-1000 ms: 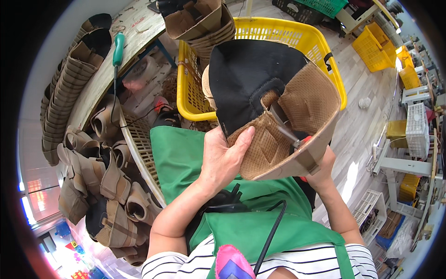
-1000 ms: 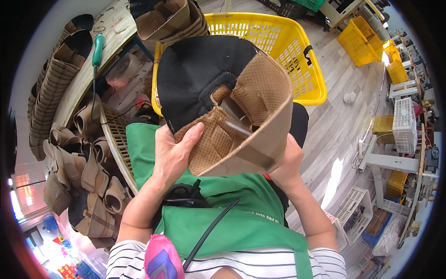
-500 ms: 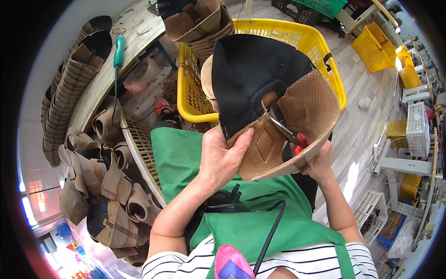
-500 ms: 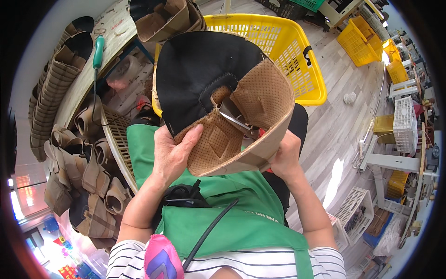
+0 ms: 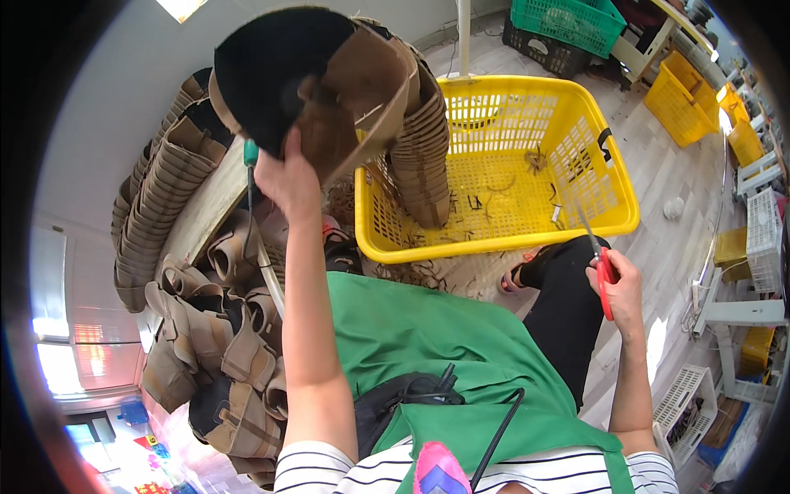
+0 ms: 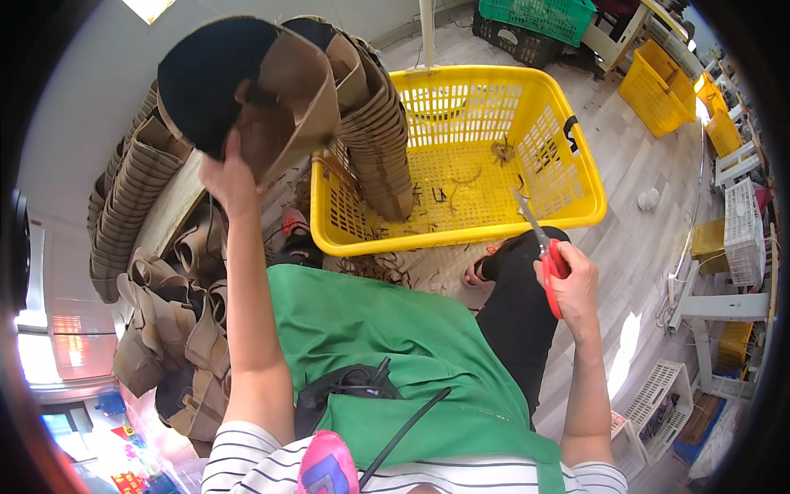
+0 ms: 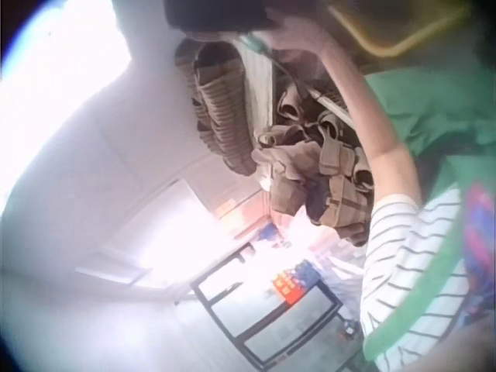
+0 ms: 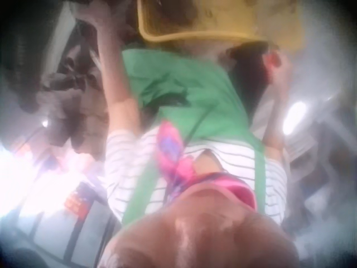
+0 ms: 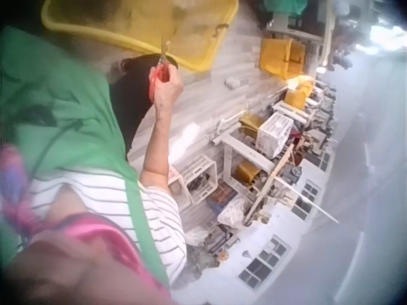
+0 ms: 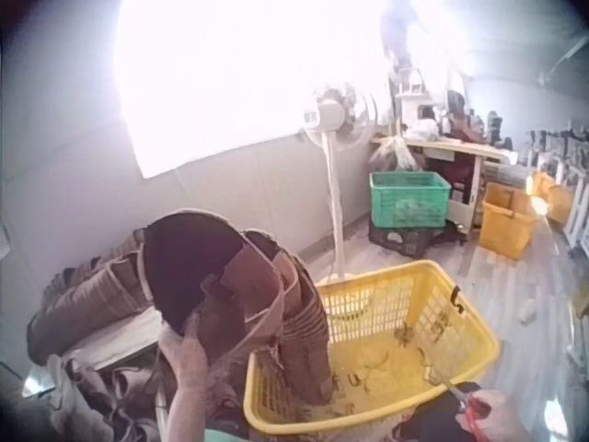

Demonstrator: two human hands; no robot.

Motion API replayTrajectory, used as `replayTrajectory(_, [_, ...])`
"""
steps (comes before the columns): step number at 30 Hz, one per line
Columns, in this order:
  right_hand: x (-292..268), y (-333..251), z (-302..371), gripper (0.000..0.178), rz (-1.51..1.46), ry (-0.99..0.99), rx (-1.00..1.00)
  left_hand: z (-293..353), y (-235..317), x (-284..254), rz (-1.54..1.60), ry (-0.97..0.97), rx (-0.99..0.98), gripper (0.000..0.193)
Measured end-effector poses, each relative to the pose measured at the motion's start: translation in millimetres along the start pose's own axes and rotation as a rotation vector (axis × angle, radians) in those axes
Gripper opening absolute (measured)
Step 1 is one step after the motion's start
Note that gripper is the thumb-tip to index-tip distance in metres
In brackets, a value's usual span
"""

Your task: The person uses red-handled scissors to trim excess material from the edges of shoe uppers. They repeatedly pick up parts from a yellow basket, cut along the edges, and place the trimmed pieces back into the basket.

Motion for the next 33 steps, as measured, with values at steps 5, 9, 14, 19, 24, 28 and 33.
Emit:
replayTrajectory(5, [4.6, 21.0, -18.8, 0.018, -0.185, 0.015, 0.183, -52.9, -41.5, 69.1, 0.304, 0.157, -0.012, 0.021])
replayTrajectory(9, [4.5, 55.2, -27.5, 0.016, -0.246, 0.033, 0.239, -49.0, -65.1, 108.9, 0.099, 0.016, 0.040, 0.022])
replayTrajectory(14, [0.6, 152.3, -66.2, 0.021, -0.039, 0.236, 0.278, -30.3, -99.9, 130.8, -0.469, -0.137, 0.308, 0.029])
replayTrajectory(19, [-12.3, 234.2, -133.6, 0.046, 0.465, 0.359, 0.296, -44.9, -104.2, 113.7, -0.577, -0.077, 0.289, 0.072])
replayTrajectory(24, [-7.3, 300.2, -177.8, 0.055, 0.612, 0.425, 0.283, -21.9, -57.0, 111.7, -0.618, 0.003, 0.385, 0.071])
replayTrajectory(28, [12.5, 328.1, -191.2, 0.065, 0.609, 0.373, 0.405, -1.6, -16.3, 105.6, -0.438, -0.009, 0.533, 0.069])
replayTrajectory(33, [32.4, 355.3, -192.5, 0.068, 0.426, 0.294, 0.417, -1.6, -21.5, 108.6, -0.492, -0.122, 0.594, 0.058])
Point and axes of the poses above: each hand's wrist, its own z-axis away from the middle knuckle, its own x-axis out of the palm, y = z × x, the point moved 2 cm from there along -z, towards the middle knuckle, and after that the axes turned 5 degrees about y, right-handed, at the moved point
